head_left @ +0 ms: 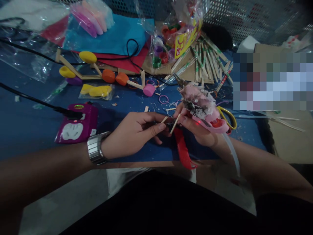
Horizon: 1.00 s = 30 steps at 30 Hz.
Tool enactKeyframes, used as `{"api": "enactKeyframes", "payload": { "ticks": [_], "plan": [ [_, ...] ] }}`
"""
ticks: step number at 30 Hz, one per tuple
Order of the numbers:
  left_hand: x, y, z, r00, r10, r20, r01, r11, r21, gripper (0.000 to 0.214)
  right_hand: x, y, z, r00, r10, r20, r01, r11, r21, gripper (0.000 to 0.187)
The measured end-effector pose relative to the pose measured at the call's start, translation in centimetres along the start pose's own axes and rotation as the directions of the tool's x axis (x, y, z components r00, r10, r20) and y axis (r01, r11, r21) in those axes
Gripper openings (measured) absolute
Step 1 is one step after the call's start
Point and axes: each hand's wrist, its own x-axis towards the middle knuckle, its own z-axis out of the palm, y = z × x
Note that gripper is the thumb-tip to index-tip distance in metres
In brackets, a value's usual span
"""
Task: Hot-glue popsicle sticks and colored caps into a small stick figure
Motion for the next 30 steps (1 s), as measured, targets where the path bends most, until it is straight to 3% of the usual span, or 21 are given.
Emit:
{"api": "enactKeyframes", "payload": {
  "ticks": [4,10,17,21,30],
  "plan": [
    [0.0,0.3,0.0,1.000,-0.009,-0.027,0.010,1.000,0.007,0.022,-0.1,-0.4,0.0,0.998,-0.059,-0.023,0.058,0.998,-0.020,0.029],
    [0.1,0.2,0.0,0.997,-0.060,-0.043,0.058,0.998,-0.031,0.023,-0.3,-1.2,0.0,0.998,-0.049,0.029,0.048,0.999,0.013,0.022],
    [0.3,0.3,0.1,0.993,-0.120,0.007,0.121,0.991,-0.054,0.018,0.0,-0.5,0.0,0.985,-0.148,0.084,0.140,0.985,0.100,0.016],
    [0.3,0.2,0.0,0.990,-0.132,0.051,0.135,0.989,-0.066,0.009,-0.1,-1.2,0.3,0.987,-0.110,0.115,0.087,0.978,0.191,0.011],
    [0.3,-0.1,0.1,0.982,-0.165,0.088,0.171,0.982,-0.073,0.020,-0.4,-1.6,0.3,0.986,-0.029,0.162,-0.013,0.967,0.253,0.014]
  ]
}}
